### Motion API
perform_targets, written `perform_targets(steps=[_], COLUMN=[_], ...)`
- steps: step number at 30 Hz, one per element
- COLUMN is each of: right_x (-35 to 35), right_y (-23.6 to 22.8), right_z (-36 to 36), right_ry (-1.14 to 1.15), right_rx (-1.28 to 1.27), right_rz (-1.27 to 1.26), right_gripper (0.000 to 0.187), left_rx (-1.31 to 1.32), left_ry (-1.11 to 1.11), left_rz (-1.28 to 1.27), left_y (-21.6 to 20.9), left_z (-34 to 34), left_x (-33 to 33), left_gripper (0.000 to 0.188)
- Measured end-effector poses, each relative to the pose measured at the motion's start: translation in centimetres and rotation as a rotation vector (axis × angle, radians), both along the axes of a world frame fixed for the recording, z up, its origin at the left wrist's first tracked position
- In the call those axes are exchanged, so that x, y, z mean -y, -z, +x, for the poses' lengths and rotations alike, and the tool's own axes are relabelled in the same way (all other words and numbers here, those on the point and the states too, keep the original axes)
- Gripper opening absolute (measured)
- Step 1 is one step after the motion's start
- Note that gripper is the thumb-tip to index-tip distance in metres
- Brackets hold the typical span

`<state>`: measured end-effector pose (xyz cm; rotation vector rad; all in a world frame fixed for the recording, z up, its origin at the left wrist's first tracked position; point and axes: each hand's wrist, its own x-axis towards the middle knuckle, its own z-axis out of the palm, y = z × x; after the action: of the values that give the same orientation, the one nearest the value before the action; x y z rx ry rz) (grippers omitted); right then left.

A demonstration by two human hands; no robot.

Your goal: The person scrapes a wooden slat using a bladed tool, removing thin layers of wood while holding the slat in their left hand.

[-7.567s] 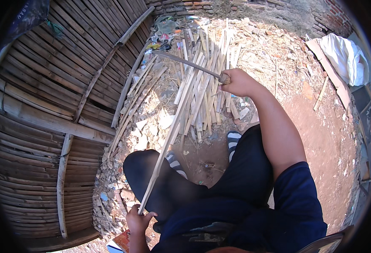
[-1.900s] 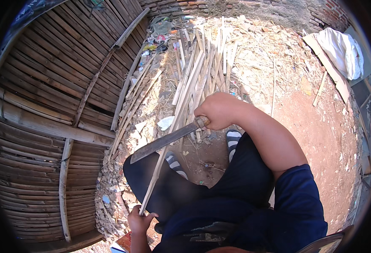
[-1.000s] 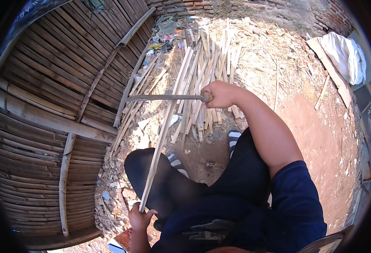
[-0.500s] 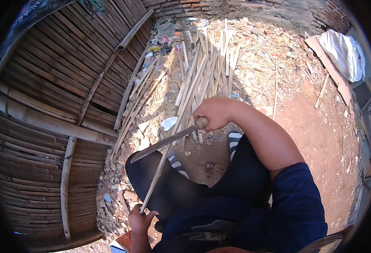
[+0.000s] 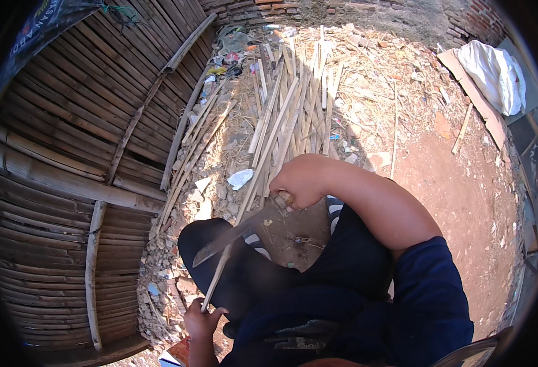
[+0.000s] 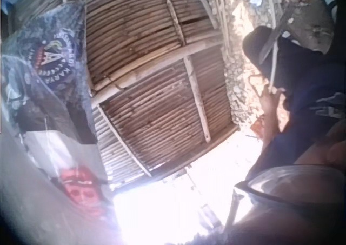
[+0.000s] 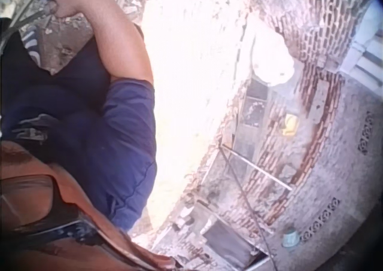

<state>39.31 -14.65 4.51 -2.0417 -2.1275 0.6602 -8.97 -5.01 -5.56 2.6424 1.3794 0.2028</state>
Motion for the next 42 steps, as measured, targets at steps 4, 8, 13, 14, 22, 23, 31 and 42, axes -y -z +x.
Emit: perform_targets(steps=[4,8,13,14,22,23,31,42], right_x=[0.5,1.1,1.0,0.9,-0.1,0.1,1.8,0.6], right_y=[0.1,0.8,0.2,0.4,-0.5,-0.2,2.8,0.3], right_z=[4.2,10.3,7.8,6.6,2.2,4.1,10.7,5.1], right_ry=[0.154,0.679,0.527,0.416,0.055,0.107,0.698,0.122], right_rx=[-0.080,-0.140,-0.098,-0.081,-0.012,-0.035,-0.104,-0.100], right_rz=[0.112,0.210,0.198,0.170,0.092,0.116,0.314,0.102], right_gripper=[0.043,0.047,0.042,0.036,0.037,0.038,0.045,0.044], left_rx=[0.037,0.024,0.030,0.028,0.013,0.021,0.054,0.079], left_ry=[-0.002,0.050,0.021,0.020,0.003,0.010,0.017,-0.009], left_rz=[0.014,0.059,0.004,-0.004,0.002,0.006,-0.019,-0.060], left_y=[0.9,0.5,0.7,0.7,0.6,0.7,0.6,0.9], left_z=[-0.8,-0.2,-0.3,-0.2,-0.6,-0.6,0.0,-0.6], left_x=[0.1,-0.2,-0.2,-0.2,0.0,0.0,-0.3,-0.2], left_gripper=[0.074,0.074,0.075,0.075,0.075,0.074,0.073,0.073])
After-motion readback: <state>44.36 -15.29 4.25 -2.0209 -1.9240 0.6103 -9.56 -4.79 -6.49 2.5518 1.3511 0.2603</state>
